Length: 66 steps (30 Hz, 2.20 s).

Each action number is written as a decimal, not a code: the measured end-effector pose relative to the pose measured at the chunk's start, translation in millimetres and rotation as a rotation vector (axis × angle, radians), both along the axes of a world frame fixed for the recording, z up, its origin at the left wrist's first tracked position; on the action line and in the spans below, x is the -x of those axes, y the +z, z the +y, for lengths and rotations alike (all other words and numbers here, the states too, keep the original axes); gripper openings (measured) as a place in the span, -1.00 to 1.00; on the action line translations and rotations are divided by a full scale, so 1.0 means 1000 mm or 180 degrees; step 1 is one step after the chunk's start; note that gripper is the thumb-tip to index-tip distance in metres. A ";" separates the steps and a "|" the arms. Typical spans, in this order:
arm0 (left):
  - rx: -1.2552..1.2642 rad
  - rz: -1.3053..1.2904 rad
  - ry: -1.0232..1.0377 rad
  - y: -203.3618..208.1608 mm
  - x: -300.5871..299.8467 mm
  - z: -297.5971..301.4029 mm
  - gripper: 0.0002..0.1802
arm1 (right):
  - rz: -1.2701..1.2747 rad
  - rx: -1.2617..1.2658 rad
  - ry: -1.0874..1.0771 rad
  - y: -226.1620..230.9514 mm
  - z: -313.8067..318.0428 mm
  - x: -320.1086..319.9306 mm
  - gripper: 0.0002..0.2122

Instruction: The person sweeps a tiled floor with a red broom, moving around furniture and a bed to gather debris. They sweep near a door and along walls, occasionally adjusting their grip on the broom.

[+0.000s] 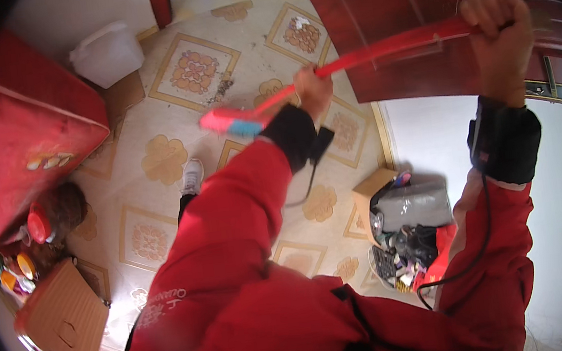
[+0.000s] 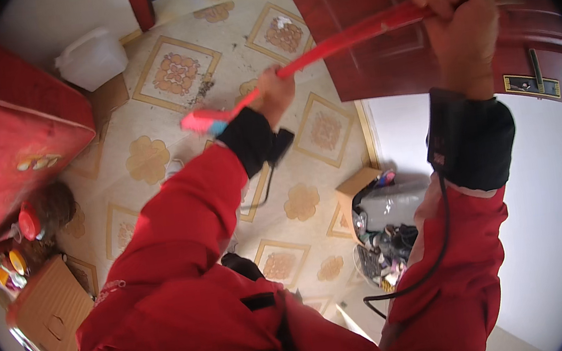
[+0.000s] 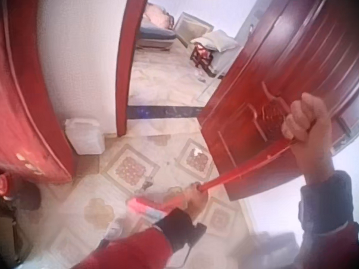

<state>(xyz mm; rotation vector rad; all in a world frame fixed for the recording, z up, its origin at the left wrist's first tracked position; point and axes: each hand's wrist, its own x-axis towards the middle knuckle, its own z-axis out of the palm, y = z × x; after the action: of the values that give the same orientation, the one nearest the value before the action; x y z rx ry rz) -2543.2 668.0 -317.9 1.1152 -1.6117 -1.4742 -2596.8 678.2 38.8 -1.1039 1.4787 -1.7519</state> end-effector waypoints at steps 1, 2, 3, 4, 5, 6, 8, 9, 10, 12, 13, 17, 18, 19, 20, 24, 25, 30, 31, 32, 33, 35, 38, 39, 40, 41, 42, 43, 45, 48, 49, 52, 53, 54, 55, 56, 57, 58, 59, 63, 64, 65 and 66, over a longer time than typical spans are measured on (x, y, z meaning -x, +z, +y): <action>0.0007 0.0134 0.0014 0.002 0.015 -0.022 -0.79 | 0.0168 -0.0135 0.0066 0.002 -0.013 0.004 -0.69; 0.0129 0.0153 -0.0028 0.004 0.029 -0.044 -0.78 | 0.0282 -0.0235 -0.0130 0.005 -0.024 0.008 -0.68; 0.0294 0.0319 -0.0044 0.007 0.043 -0.064 -0.78 | 0.0388 -0.0355 -0.0328 0.006 -0.033 0.012 -0.67; 0.0272 0.0307 -0.0202 0.010 0.057 -0.084 -0.78 | 0.0627 -0.0595 -0.0985 0.007 -0.037 0.014 -0.68; 0.0310 0.0374 -0.0327 0.015 0.070 -0.103 -0.78 | 0.0652 -0.0370 -0.1197 0.009 -0.041 0.018 -0.69; 0.0309 0.0415 -0.0404 0.021 0.078 -0.118 -0.78 | 0.0678 -0.0125 -0.1380 0.011 -0.046 0.024 -0.69; 0.0682 0.0627 -0.0281 0.043 0.093 -0.139 -0.77 | 0.0954 0.0017 -0.1057 0.024 -0.048 0.036 -0.70; 0.0849 0.0721 -0.0194 0.056 0.097 -0.147 -0.77 | 0.0718 0.0132 -0.0474 0.034 -0.049 0.046 -0.71; 0.0755 0.0466 -0.0409 0.070 0.099 -0.148 -0.78 | 0.0707 0.0156 -0.1066 0.048 -0.044 0.051 -0.70; 0.0828 0.0228 -0.0778 0.095 0.098 -0.148 -0.79 | 0.0909 0.0065 -0.2206 0.071 -0.037 0.067 -0.69; 0.0865 0.0160 -0.1036 0.105 0.095 -0.146 -0.79 | 0.0908 -0.0010 -0.1768 0.079 -0.032 0.074 -0.69; 0.0746 -0.0441 -0.1591 0.108 0.069 -0.138 -0.79 | 0.0664 -0.0117 -0.1629 0.076 -0.001 0.111 -0.67; 0.0823 -0.0691 -0.1792 0.099 0.059 -0.138 -0.77 | 0.0304 -0.0031 -0.1201 0.066 0.005 0.124 -0.67; 0.0882 -0.0956 -0.1998 0.086 0.049 -0.139 -0.75 | -0.0067 0.0051 -0.0774 0.051 0.011 0.136 -0.67; 0.0907 -0.1151 -0.2264 0.070 0.038 -0.141 -0.73 | -0.0298 0.0004 -0.1392 0.029 0.018 0.144 -0.65; 0.0570 -0.1897 -0.2961 -0.002 -0.010 -0.148 -0.69 | -0.1275 -0.0151 -0.1320 -0.094 0.018 0.158 -0.75; 0.0405 -0.2108 -0.2916 -0.019 -0.020 -0.145 -0.69 | -0.1462 -0.0476 -0.1532 -0.123 0.013 0.159 -0.75; -0.0010 -0.2098 -0.1868 -0.086 0.015 -0.134 -0.69 | -0.2037 -0.0514 -0.1287 -0.195 -0.036 0.208 -0.69; -0.0027 -0.1929 -0.1730 -0.093 0.043 -0.135 -0.69 | -0.1827 -0.0485 -0.1123 -0.190 -0.042 0.228 -0.69; 0.0198 -0.1900 -0.1768 -0.097 0.073 -0.140 -0.71 | -0.2096 -0.0362 -0.0936 -0.175 -0.042 0.250 -0.68; 0.0234 -0.1934 -0.1667 -0.096 0.106 -0.148 -0.73 | -0.1814 -0.0267 -0.0989 -0.161 -0.046 0.270 -0.68; 0.0437 -0.1761 -0.1529 -0.081 0.174 -0.169 -0.78 | -0.1518 0.0018 -0.0799 -0.132 -0.050 0.307 -0.67; 0.0987 -0.1582 -0.1193 -0.033 0.255 -0.200 -0.83 | -0.1448 0.0419 -0.0237 -0.081 -0.050 0.355 -0.69; 0.1288 -0.1525 -0.1020 -0.013 0.272 -0.204 -0.83 | -0.1390 0.0449 -0.0282 -0.063 -0.042 0.365 -0.70; 0.1293 -0.1423 -0.0974 0.007 0.285 -0.203 -0.82 | -0.1420 0.0527 -0.0190 -0.046 -0.034 0.376 -0.72; 0.1354 -0.1314 -0.0853 0.028 0.296 -0.200 -0.81 | -0.1607 0.0587 -0.0010 -0.027 -0.028 0.387 -0.73; 0.1462 -0.1137 -0.0743 0.047 0.304 -0.193 -0.80 | -0.1375 0.0585 -0.0184 -0.005 -0.018 0.398 -0.74; 0.1234 -0.1002 -0.0898 0.065 0.309 -0.183 -0.78 | -0.1302 0.0553 -0.0273 0.020 -0.007 0.406 -0.75; 0.0880 -0.0522 -0.1126 0.091 0.316 -0.154 -0.74 | -0.1431 0.0550 -0.0027 0.057 0.016 0.416 -0.78; 0.0809 -0.0790 -0.1653 0.109 0.326 -0.098 -0.65 | -0.1321 0.0536 0.0439 0.098 0.043 0.421 -0.78; 0.0522 -0.0688 -0.1712 0.109 0.328 -0.075 -0.67 | -0.0873 0.0426 0.0189 0.104 0.049 0.419 -0.77; -0.0365 -0.0122 -0.2050 0.088 0.326 -0.014 -0.70 | -0.0606 0.0135 0.0759 0.080 0.032 0.413 -0.74; -0.0520 -0.0090 -0.2078 0.075 0.324 0.002 -0.75 | -0.0778 0.0015 0.1271 0.066 0.019 0.411 -0.73; -0.0660 0.0209 -0.1957 0.060 0.323 0.016 -0.79 | -0.0385 -0.0140 0.1643 0.046 -0.003 0.414 -0.71; -0.0572 0.0462 -0.1646 0.045 0.322 0.025 -0.80 | -0.0604 -0.0338 0.1991 0.021 -0.029 0.417 -0.71; -0.1016 0.0117 -0.1935 0.028 0.321 0.026 -0.81 | -0.0713 -0.0657 0.1881 -0.004 -0.046 0.411 -0.71; -0.1112 0.0140 -0.1959 0.010 0.324 0.020 -0.82 | -0.0477 -0.0928 0.1371 -0.029 -0.064 0.403 -0.70; -0.1176 0.0172 -0.1879 -0.004 0.328 0.011 -0.82 | -0.0139 -0.1511 0.0203 -0.044 -0.079 0.395 -0.69; -0.1330 0.0063 -0.1912 -0.016 0.333 -0.005 -0.83 | -0.0191 -0.1276 0.0354 -0.050 -0.102 0.399 -0.69; -0.0851 0.0145 -0.1845 -0.039 0.366 -0.117 -0.84 | -0.0350 -0.0882 0.0140 -0.049 -0.200 0.418 -0.68; -0.0766 0.0111 -0.1892 -0.036 0.374 -0.147 -0.85 | -0.0278 -0.0766 -0.0013 -0.044 -0.222 0.420 -0.68; -0.0858 0.0007 -0.1953 -0.032 0.381 -0.177 -0.85 | -0.0257 -0.0691 -0.0199 -0.038 -0.241 0.421 -0.68; -0.0925 -0.0017 -0.1895 -0.026 0.390 -0.204 -0.85 | -0.0151 -0.0550 -0.0106 -0.030 -0.259 0.422 -0.68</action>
<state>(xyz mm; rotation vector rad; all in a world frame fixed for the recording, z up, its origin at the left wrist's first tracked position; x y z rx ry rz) -2933.7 463.8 -343.8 0.8127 -1.8723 -2.1416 -3019.1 418.8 8.5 -0.9483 1.5941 -1.6264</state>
